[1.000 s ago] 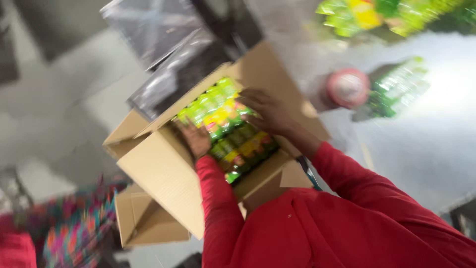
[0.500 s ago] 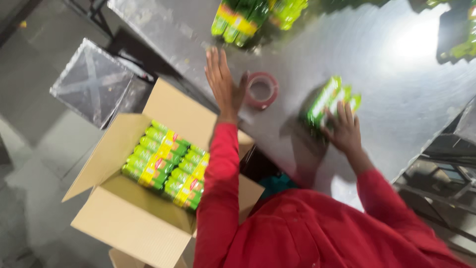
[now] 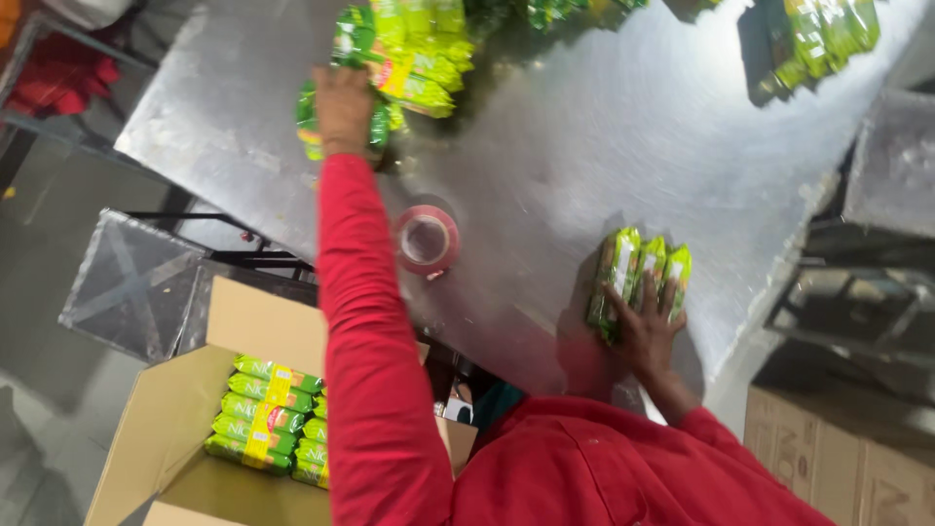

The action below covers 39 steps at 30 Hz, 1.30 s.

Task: The person packs green and yellow packaged items into a cardboard box. They arrange the items in neat rows, close the box flaps, and seal the box with red tape. The process is repeated for multiple boxes.

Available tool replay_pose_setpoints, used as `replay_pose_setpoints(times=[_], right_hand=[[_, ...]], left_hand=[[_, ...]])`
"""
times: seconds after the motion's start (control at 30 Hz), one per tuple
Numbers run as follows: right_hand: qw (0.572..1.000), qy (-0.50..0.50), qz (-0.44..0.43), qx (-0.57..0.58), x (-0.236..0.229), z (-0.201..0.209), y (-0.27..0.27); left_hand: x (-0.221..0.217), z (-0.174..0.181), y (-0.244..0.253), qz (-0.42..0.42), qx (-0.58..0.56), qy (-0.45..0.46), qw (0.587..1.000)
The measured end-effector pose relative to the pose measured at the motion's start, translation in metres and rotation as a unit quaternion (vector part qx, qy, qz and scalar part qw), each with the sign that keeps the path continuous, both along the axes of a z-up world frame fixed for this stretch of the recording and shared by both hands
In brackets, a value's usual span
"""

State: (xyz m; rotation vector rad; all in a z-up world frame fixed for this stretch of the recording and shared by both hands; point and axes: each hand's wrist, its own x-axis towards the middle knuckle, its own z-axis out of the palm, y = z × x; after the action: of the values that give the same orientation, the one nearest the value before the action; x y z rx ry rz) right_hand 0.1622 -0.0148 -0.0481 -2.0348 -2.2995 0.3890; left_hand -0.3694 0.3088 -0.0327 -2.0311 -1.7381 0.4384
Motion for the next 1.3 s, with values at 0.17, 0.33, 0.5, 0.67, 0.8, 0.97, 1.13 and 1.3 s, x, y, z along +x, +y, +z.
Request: replay_pose_setpoints(times=[0.17,0.33,0.5,0.67,0.8,0.97,1.13,1.3], right_hand=[[0.876,0.475,-0.061,0.068,0.06,-0.008,0.016],[0.558,0.791,-0.249,-0.019,0.116,-0.009,-0.012],[0.575,0.77,-0.253,-0.109,0.168,-0.047,-0.042],[0.709,0.566,-0.395,-0.147,0.197,-0.084,-0.007],[0.804,0.5,-0.31,-0.09,0.185,-0.087,0.045],[0.829,0.502,-0.237,-0.072,0.171,-0.082,0.043],[0.63,0.686,-0.331,-0.15,0.163,-0.075,-0.017],[0.562,0.79,-0.107,-0.218,0.092,-0.015,0.001]], left_hand=[[-0.011,0.097,-0.075,0.143,0.031,-0.301,0.942],[0.047,0.098,-0.145,0.187,0.166,-0.708,0.661],[0.196,-0.048,-0.198,0.332,0.13,-0.903,0.239],[0.316,-0.107,-0.269,0.366,0.01,-0.744,0.559],[0.323,-0.107,-0.259,0.16,0.009,-0.503,0.849],[0.36,-0.142,-0.264,0.113,-0.182,-0.637,0.74],[0.356,-0.098,-0.337,0.168,-0.095,-0.767,0.612],[0.284,0.026,-0.401,0.161,-0.032,-0.869,0.467]])
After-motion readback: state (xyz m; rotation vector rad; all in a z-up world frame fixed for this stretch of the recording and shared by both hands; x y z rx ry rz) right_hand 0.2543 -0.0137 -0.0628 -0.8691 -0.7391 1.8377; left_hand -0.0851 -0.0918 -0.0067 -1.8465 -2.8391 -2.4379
